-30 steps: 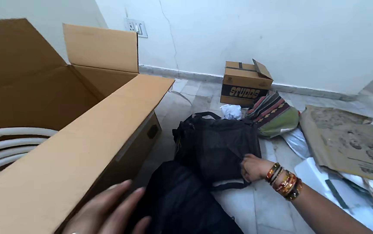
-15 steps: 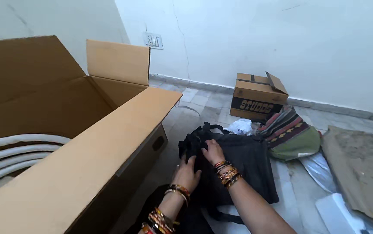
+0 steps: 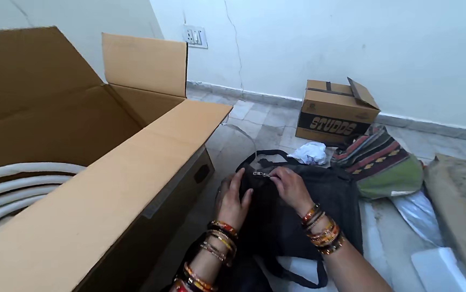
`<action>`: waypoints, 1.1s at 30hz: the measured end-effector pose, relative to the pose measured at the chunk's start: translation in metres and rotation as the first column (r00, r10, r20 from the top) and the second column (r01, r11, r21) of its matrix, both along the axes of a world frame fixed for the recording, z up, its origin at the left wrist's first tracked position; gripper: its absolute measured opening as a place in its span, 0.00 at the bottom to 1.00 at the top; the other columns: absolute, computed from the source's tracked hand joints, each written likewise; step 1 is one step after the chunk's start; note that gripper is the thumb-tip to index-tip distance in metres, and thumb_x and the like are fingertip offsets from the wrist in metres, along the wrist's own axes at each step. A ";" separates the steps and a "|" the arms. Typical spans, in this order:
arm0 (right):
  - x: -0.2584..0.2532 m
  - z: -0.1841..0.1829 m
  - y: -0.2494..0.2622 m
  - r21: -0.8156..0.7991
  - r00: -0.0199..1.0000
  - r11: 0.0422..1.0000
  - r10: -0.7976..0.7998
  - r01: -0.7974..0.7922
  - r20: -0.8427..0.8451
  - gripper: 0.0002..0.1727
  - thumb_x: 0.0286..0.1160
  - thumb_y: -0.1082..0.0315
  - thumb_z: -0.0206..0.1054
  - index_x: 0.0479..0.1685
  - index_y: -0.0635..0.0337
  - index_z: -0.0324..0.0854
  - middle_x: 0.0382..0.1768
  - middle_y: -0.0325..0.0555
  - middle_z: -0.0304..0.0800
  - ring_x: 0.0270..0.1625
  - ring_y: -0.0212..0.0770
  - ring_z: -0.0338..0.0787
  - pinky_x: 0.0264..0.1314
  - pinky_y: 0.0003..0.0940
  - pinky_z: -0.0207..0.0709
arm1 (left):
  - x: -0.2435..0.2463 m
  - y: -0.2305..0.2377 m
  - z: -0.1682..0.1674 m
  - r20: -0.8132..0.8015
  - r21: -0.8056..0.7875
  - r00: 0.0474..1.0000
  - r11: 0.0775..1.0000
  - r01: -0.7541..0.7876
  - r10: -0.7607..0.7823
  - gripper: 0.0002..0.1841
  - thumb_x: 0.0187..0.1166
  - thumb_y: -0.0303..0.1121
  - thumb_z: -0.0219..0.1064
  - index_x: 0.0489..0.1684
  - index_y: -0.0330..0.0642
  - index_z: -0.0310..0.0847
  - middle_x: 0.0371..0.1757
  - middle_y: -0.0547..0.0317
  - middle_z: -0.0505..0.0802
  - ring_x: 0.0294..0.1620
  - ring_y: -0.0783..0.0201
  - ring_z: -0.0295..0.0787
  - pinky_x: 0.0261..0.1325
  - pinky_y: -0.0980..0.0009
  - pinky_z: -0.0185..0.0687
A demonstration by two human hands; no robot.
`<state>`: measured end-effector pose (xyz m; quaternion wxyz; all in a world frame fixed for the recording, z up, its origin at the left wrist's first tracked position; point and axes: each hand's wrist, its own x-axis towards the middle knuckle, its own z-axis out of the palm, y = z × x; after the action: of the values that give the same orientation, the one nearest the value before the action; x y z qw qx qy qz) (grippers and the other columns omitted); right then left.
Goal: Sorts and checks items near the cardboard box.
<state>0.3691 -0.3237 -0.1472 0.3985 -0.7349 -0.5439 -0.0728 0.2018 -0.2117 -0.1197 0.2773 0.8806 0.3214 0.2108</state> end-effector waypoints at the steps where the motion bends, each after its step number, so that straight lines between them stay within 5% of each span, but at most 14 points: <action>1: 0.002 0.000 -0.008 0.065 0.994 0.997 0.025 -0.032 0.110 0.06 0.75 0.73 0.68 0.40 0.63 0.90 0.40 0.50 0.94 0.47 0.48 0.95 0.54 0.44 0.89 | 0.004 0.002 0.002 -0.001 0.024 1.000 1.000 0.013 -0.013 0.28 0.79 0.36 0.72 0.80 0.40 0.76 0.75 0.33 0.82 0.76 0.34 0.79 0.77 0.39 0.72; 5: 0.002 0.016 -0.032 0.087 0.913 0.979 0.140 -0.187 0.384 0.09 0.71 0.75 0.66 0.38 0.57 0.92 0.40 0.44 0.95 0.49 0.42 0.95 0.57 0.37 0.88 | 0.018 0.003 0.017 -0.115 0.122 0.970 0.966 0.226 -0.213 0.23 0.80 0.35 0.71 0.74 0.44 0.83 0.78 0.42 0.83 0.80 0.39 0.75 0.78 0.39 0.71; 8: 0.005 0.030 -0.046 0.060 0.851 0.975 0.157 -0.216 0.501 0.10 0.69 0.75 0.65 0.38 0.56 0.93 0.39 0.44 0.96 0.48 0.43 0.96 0.56 0.38 0.88 | 0.022 -0.005 0.036 -0.281 0.205 0.905 0.901 0.381 -0.319 0.13 0.82 0.34 0.69 0.60 0.46 0.91 0.67 0.50 0.91 0.78 0.44 0.80 0.73 0.40 0.74; 10: 0.012 0.034 -0.059 0.032 0.831 0.979 0.152 -0.199 0.534 0.10 0.69 0.75 0.64 0.37 0.55 0.92 0.37 0.42 0.95 0.47 0.42 0.95 0.55 0.39 0.88 | 0.016 -0.009 0.032 -0.180 0.363 0.921 0.847 0.389 -0.346 0.08 0.77 0.31 0.73 0.47 0.43 0.94 0.54 0.49 0.96 0.65 0.43 0.89 0.62 0.40 0.83; 13: 0.025 0.032 -0.081 -0.018 0.824 0.984 0.156 -0.175 0.545 0.10 0.67 0.76 0.64 0.35 0.55 0.91 0.37 0.42 0.95 0.47 0.43 0.95 0.53 0.40 0.87 | 0.006 -0.008 0.017 -0.051 0.492 0.933 0.804 0.334 -0.356 0.06 0.75 0.31 0.73 0.42 0.42 0.94 0.49 0.50 0.96 0.60 0.44 0.93 0.58 0.41 0.87; 25: 0.086 0.021 -0.240 -0.128 0.851 0.969 -0.118 0.211 0.511 0.12 0.64 0.76 0.64 0.37 0.59 0.93 0.39 0.50 0.96 0.46 0.52 0.96 0.52 0.51 0.89 | -0.024 0.041 0.001 -0.012 0.258 0.972 0.938 0.231 -0.236 0.10 0.80 0.19 0.65 0.52 0.23 0.88 0.54 0.27 0.92 0.63 0.28 0.87 0.73 0.33 0.72; 29: 0.098 0.015 -0.273 -0.152 0.857 0.955 -0.150 0.255 0.494 0.11 0.70 0.74 0.62 0.36 0.56 0.93 0.37 0.45 0.95 0.44 0.49 0.95 0.49 0.47 0.88 | -0.014 0.035 0.007 -0.076 0.294 0.974 0.929 0.227 -0.214 0.09 0.79 0.20 0.68 0.52 0.28 0.89 0.53 0.30 0.92 0.62 0.29 0.87 0.72 0.34 0.74; 33: 0.088 0.021 -0.262 -0.097 0.872 0.969 -0.160 0.229 0.462 0.13 0.69 0.74 0.61 0.37 0.58 0.93 0.37 0.47 0.95 0.45 0.49 0.95 0.50 0.46 0.89 | -0.003 0.013 0.015 -0.164 0.334 0.968 0.913 0.236 -0.190 0.19 0.77 0.22 0.71 0.66 0.29 0.83 0.72 0.29 0.84 0.76 0.25 0.76 0.76 0.29 0.67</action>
<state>0.4569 -0.5857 -0.1259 0.1962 -0.7766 -0.5484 -0.2402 0.1987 -0.1991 -0.1050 0.1160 0.9573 0.1977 0.1761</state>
